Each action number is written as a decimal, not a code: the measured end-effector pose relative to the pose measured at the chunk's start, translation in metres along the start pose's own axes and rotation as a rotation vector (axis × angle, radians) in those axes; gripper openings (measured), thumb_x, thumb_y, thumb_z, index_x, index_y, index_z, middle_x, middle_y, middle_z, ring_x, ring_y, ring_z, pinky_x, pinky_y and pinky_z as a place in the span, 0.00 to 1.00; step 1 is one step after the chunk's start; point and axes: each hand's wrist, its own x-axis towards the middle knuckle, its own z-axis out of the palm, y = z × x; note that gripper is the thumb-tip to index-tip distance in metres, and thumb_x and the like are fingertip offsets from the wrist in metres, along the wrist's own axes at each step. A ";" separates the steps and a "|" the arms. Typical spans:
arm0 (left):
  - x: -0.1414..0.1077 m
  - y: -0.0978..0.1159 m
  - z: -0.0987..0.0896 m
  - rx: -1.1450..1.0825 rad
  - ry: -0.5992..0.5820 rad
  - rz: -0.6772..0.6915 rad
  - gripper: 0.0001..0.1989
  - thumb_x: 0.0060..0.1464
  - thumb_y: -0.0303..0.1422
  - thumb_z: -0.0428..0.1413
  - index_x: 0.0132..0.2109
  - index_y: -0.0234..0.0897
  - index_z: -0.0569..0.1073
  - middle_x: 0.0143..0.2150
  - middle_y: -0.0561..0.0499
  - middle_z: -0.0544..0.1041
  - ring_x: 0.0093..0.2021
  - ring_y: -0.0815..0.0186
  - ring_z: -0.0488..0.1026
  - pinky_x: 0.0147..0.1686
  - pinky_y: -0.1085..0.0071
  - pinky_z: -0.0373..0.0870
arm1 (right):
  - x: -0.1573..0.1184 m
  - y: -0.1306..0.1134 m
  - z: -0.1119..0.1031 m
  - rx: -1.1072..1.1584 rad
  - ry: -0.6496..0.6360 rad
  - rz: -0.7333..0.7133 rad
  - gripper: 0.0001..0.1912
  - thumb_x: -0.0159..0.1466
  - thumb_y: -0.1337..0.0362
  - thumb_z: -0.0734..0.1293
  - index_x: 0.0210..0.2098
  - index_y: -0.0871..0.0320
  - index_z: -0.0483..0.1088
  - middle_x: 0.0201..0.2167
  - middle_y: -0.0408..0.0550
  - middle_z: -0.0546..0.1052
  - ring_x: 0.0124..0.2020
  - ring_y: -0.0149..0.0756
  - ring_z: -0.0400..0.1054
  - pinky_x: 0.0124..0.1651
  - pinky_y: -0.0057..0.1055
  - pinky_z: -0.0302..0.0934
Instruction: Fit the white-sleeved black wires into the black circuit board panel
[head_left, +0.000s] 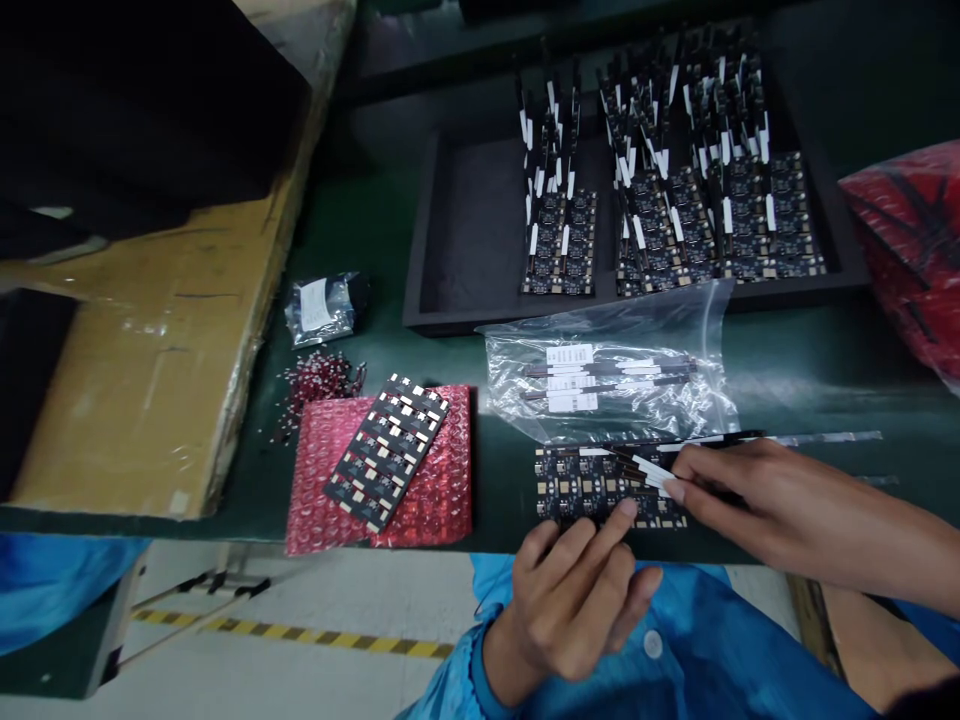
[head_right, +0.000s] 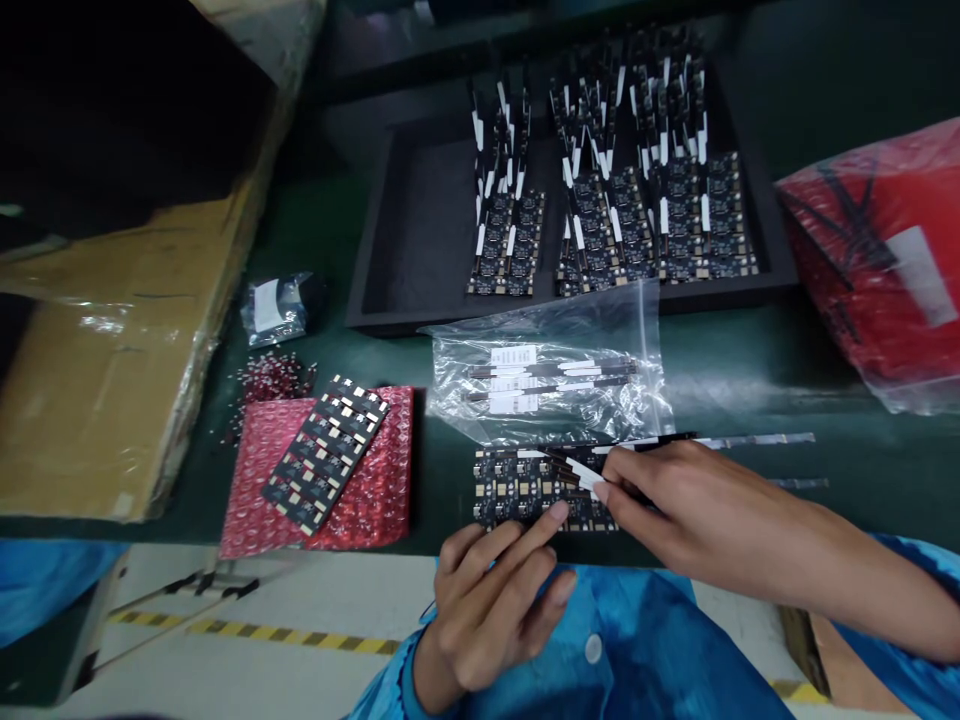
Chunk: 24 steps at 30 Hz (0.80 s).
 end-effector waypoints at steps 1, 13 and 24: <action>0.001 0.000 0.000 0.001 -0.005 -0.006 0.11 0.61 0.45 0.57 0.34 0.47 0.76 0.54 0.64 0.78 0.37 0.72 0.77 0.37 0.68 0.70 | 0.000 0.000 0.000 0.000 0.001 -0.002 0.19 0.88 0.52 0.58 0.40 0.46 0.67 0.28 0.40 0.78 0.29 0.45 0.79 0.34 0.39 0.52; 0.003 0.000 0.004 0.007 -0.011 -0.008 0.11 0.61 0.46 0.57 0.37 0.46 0.76 0.54 0.62 0.78 0.39 0.73 0.78 0.39 0.69 0.71 | 0.000 -0.001 -0.001 0.017 -0.021 0.015 0.19 0.88 0.53 0.57 0.39 0.46 0.65 0.27 0.39 0.76 0.28 0.44 0.76 0.33 0.39 0.50; 0.008 0.008 -0.001 0.018 -0.107 -0.065 0.07 0.57 0.44 0.61 0.40 0.49 0.76 0.52 0.62 0.79 0.39 0.68 0.80 0.34 0.66 0.73 | -0.002 0.001 -0.001 0.044 -0.027 0.019 0.19 0.89 0.50 0.58 0.42 0.46 0.69 0.29 0.39 0.79 0.30 0.45 0.80 0.34 0.39 0.54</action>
